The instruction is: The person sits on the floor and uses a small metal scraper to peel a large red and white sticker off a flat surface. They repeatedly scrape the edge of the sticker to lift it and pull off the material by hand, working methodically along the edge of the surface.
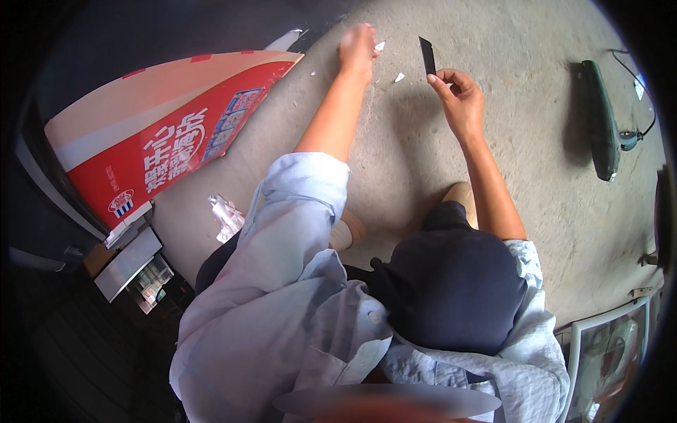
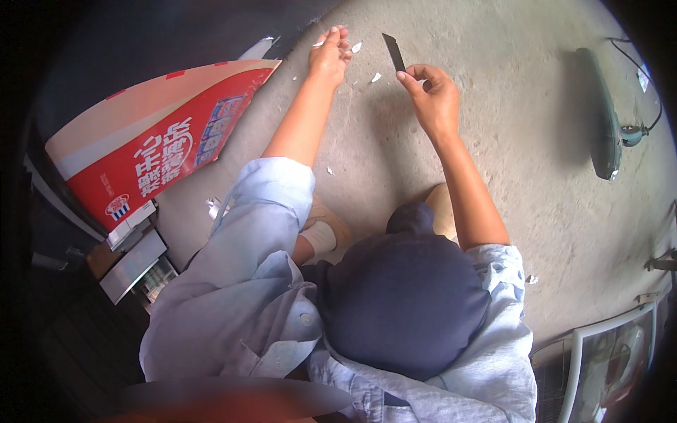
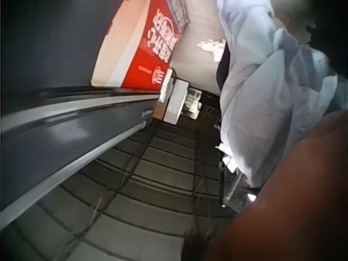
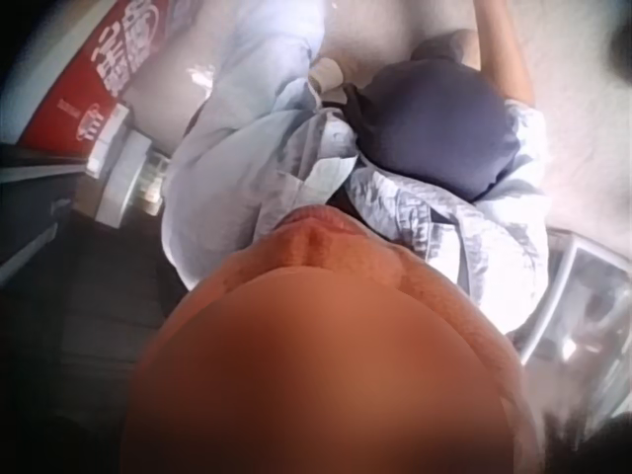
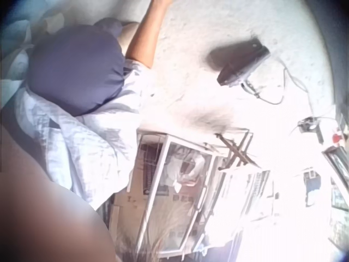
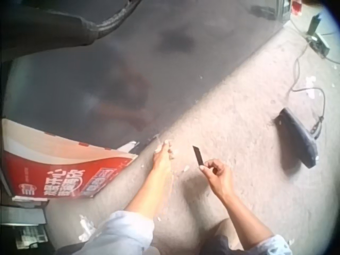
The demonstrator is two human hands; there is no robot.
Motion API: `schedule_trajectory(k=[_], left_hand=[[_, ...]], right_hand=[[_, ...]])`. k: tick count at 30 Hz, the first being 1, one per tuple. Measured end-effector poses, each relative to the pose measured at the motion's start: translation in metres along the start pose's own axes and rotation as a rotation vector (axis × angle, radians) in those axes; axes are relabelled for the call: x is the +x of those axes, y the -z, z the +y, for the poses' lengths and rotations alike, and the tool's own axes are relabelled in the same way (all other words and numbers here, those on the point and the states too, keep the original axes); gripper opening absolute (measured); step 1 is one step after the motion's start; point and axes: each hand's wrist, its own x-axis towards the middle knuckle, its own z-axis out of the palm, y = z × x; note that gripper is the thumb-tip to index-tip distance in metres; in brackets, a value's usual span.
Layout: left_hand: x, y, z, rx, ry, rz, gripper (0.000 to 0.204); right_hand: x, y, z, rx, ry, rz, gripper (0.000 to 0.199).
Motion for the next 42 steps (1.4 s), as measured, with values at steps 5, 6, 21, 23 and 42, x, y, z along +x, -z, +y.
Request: schedule_trajectory(k=[5, 6, 21, 23, 42], left_hand=[[0.02, 0.013, 0.005, -0.263, -0.043, -0.018, 0.025], [0.022, 0.014, 0.004, -0.295, -0.057, -0.035, 0.023], [0.009, -0.008, -0.004, 0.294, -0.095, -0.029, 0.026], [-0.013, -0.02, -0.001, 0.519, -0.109, -0.251, 0.031], [-0.11, 0.166, 0.157, 0.311, 0.615, -0.282, 0.06]], right_hand=[[0.0, -0.005, -0.005, 0.003, -0.003, -0.022, 0.026], [0.0, -0.006, -0.006, -0.003, -0.004, -0.029, 0.026], [-0.003, 0.001, 0.002, 0.026, -0.042, -0.013, 0.023], [-0.001, -0.001, 0.003, 0.075, -0.034, -0.004, 0.022], [-0.049, -0.022, -0.031, 0.111, -0.066, -0.147, 0.019]])
